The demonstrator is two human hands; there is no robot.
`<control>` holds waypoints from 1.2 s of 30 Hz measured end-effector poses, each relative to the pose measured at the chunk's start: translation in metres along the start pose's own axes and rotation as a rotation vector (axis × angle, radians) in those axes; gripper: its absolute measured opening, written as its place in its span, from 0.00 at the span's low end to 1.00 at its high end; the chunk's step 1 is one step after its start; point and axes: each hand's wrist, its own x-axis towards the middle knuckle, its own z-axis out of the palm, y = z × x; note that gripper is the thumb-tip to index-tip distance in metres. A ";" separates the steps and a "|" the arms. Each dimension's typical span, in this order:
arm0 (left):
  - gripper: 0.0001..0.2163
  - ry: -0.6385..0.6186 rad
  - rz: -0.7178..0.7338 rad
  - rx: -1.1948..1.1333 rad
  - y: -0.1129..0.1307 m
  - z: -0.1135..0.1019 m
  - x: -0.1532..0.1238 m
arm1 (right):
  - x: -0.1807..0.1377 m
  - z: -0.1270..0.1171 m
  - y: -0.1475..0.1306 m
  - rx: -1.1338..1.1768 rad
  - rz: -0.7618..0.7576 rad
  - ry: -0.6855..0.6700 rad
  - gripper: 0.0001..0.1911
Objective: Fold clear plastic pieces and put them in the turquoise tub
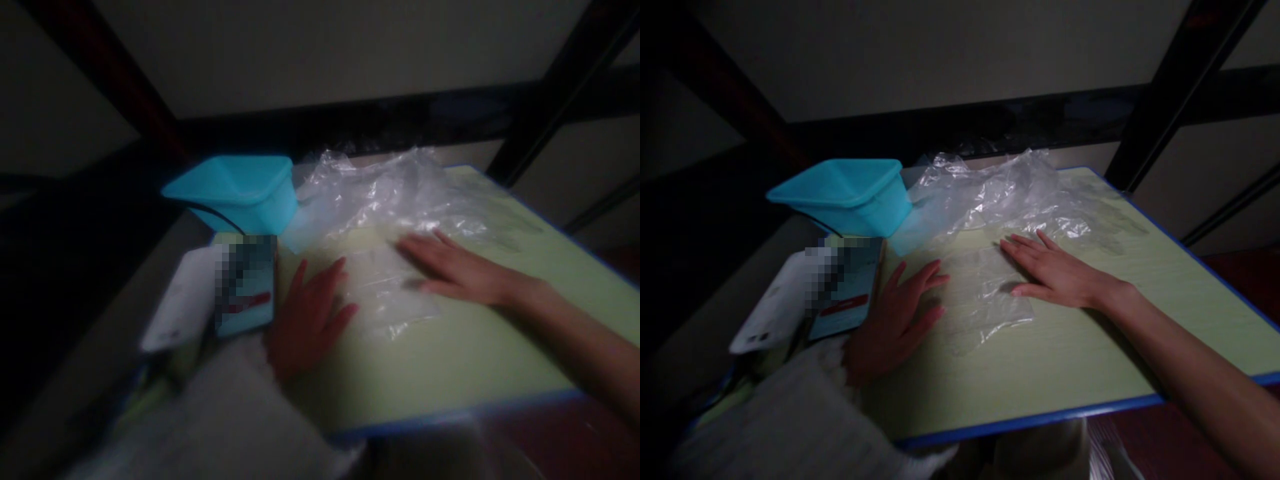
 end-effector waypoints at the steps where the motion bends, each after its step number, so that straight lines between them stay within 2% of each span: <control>1: 0.23 -0.002 -0.002 0.004 0.000 0.000 0.000 | 0.000 0.000 0.000 0.005 0.004 0.007 0.38; 13: 0.23 -0.048 -0.070 0.142 -0.001 0.003 0.003 | 0.004 -0.009 -0.010 0.033 0.002 0.061 0.35; 19: 0.25 -0.017 -0.063 0.186 -0.004 0.007 0.002 | 0.006 -0.008 -0.008 0.014 0.015 0.086 0.35; 24: 0.22 0.048 -0.026 0.154 -0.003 0.003 0.002 | 0.007 -0.010 -0.008 0.012 0.015 0.092 0.34; 29: 0.21 0.025 -0.053 0.151 -0.001 0.000 0.003 | 0.006 -0.014 -0.011 0.033 0.017 0.108 0.32; 32: 0.22 0.003 -0.067 0.162 0.000 0.002 0.004 | 0.005 -0.018 -0.014 0.069 0.033 0.108 0.30; 36: 0.24 -0.024 -0.069 0.173 -0.003 0.006 0.004 | 0.005 -0.022 -0.022 0.227 0.008 0.096 0.27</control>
